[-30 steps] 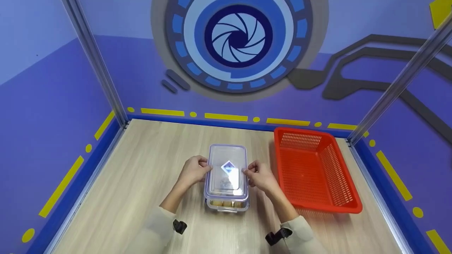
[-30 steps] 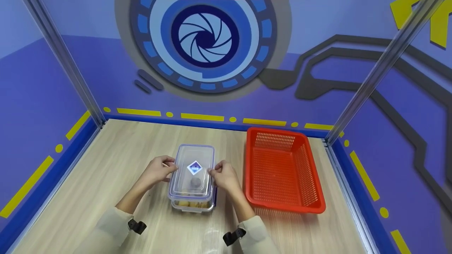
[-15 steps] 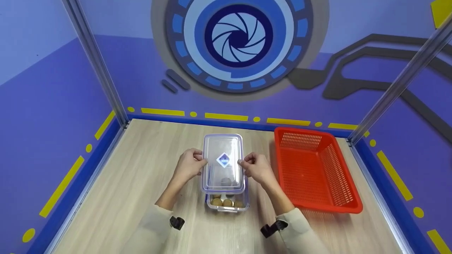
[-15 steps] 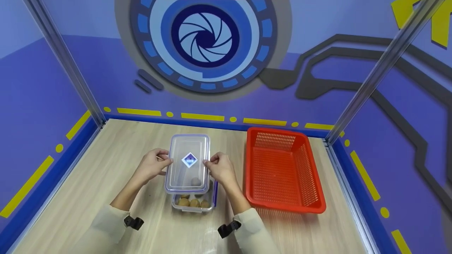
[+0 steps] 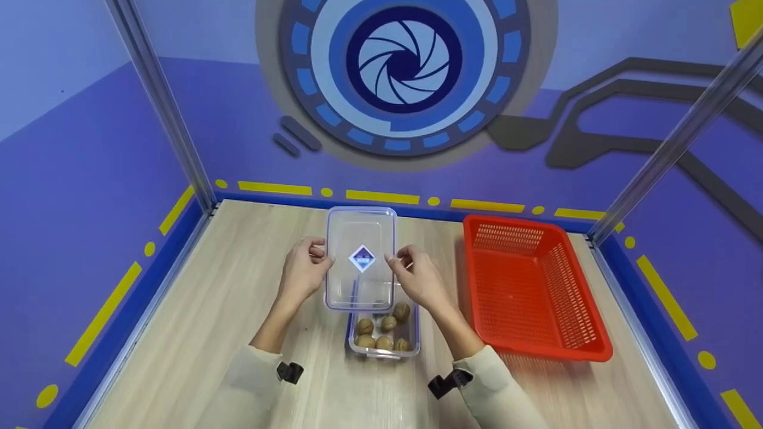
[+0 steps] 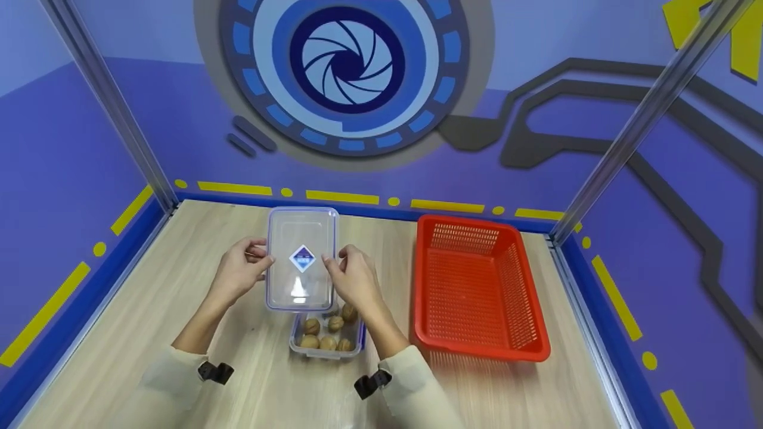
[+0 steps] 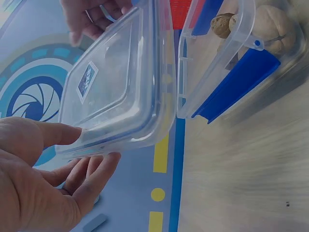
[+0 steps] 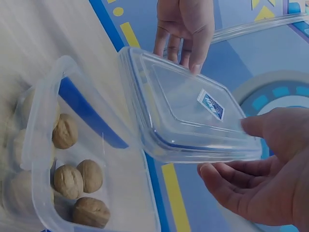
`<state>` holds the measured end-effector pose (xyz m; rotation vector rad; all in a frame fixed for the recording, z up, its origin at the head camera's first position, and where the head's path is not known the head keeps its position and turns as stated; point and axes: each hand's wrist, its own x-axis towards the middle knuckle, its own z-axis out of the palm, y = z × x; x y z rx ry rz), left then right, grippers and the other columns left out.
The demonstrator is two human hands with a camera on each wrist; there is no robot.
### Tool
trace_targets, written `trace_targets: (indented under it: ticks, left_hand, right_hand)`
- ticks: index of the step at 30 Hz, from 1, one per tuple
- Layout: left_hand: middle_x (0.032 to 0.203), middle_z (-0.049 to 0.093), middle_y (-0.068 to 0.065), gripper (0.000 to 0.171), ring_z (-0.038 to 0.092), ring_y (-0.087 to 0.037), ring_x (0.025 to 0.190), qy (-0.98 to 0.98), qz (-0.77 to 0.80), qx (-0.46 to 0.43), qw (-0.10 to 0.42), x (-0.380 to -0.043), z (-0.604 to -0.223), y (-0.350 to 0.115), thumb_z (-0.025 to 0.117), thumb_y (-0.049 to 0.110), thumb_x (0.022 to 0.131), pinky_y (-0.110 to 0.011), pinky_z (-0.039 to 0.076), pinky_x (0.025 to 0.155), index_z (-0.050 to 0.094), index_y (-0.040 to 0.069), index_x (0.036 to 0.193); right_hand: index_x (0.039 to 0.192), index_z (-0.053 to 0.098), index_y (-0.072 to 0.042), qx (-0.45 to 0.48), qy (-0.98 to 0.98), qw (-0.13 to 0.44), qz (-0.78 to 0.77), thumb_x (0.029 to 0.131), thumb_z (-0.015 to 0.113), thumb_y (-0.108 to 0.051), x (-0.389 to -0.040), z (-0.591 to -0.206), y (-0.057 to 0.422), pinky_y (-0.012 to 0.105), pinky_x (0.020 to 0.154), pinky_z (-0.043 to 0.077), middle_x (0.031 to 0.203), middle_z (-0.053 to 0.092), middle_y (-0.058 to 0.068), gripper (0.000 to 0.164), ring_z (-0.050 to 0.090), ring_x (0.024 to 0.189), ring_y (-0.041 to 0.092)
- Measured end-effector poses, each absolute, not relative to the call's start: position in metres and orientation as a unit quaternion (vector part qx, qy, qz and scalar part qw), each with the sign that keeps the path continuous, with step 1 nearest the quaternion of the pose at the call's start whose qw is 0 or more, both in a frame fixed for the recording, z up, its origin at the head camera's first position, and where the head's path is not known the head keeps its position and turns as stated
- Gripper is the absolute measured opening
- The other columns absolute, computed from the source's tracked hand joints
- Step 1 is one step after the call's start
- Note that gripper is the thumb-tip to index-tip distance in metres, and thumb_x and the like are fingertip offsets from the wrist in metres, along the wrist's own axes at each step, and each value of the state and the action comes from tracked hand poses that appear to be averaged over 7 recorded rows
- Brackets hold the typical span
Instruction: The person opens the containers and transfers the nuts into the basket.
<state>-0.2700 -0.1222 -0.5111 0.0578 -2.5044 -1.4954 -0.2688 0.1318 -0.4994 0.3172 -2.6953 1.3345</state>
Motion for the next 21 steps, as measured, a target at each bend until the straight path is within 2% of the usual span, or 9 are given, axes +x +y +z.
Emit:
trace_targets:
  ticks: [6,14,17,21]
  left_hand:
    - [0.107,0.066,-0.014,0.040,0.070,-0.029,0.101,-0.835,-0.529,0.022,0.148,-0.269,-0.506,-0.125,0.078,0.005,0.094,-0.045,0.060,0.090,0.066,0.001,0.132]
    - [0.110,0.066,-0.014,0.039,0.068,-0.028,0.104,-0.832,-0.507,-0.002,0.225,-0.267,-0.509,-0.126,0.079,0.005,0.095,-0.043,0.059,0.094,0.066,0.004,0.132]
    - [0.112,0.067,-0.015,0.038,0.069,-0.030,0.107,-0.840,-0.480,-0.017,0.254,-0.267,-0.510,-0.127,0.077,0.006,0.098,-0.044,0.058,0.097,0.067,0.002,0.134]
    - [0.117,0.069,-0.020,0.036,0.069,-0.036,0.113,-0.835,-0.469,-0.039,0.285,-0.267,-0.513,-0.131,0.070,-0.002,0.100,-0.045,0.059,0.098,0.066,-0.004,0.137]
  right_hand:
    - [0.118,0.072,-0.008,0.097,-0.875,0.054,0.472,0.111,0.054,-0.043,-0.270,-0.497,0.125,0.038,0.072,0.058,0.095,0.073,0.009,0.040,0.070,0.079,0.017]
    - [0.141,0.064,-0.004,0.100,-0.869,0.045,0.482,0.114,0.043,-0.048,-0.269,-0.495,0.116,0.051,0.095,0.058,0.122,0.074,0.016,0.056,0.073,0.109,0.030]
    - [0.144,0.062,0.000,0.090,-0.855,0.035,0.510,0.115,0.037,-0.050,-0.269,-0.493,0.110,0.054,0.099,0.056,0.128,0.072,0.021,0.062,0.072,0.114,0.037]
    - [0.136,0.063,0.010,0.066,-0.813,0.024,0.579,0.116,0.034,-0.044,-0.269,-0.495,0.101,0.052,0.101,0.057,0.129,0.069,0.029,0.064,0.072,0.115,0.041]
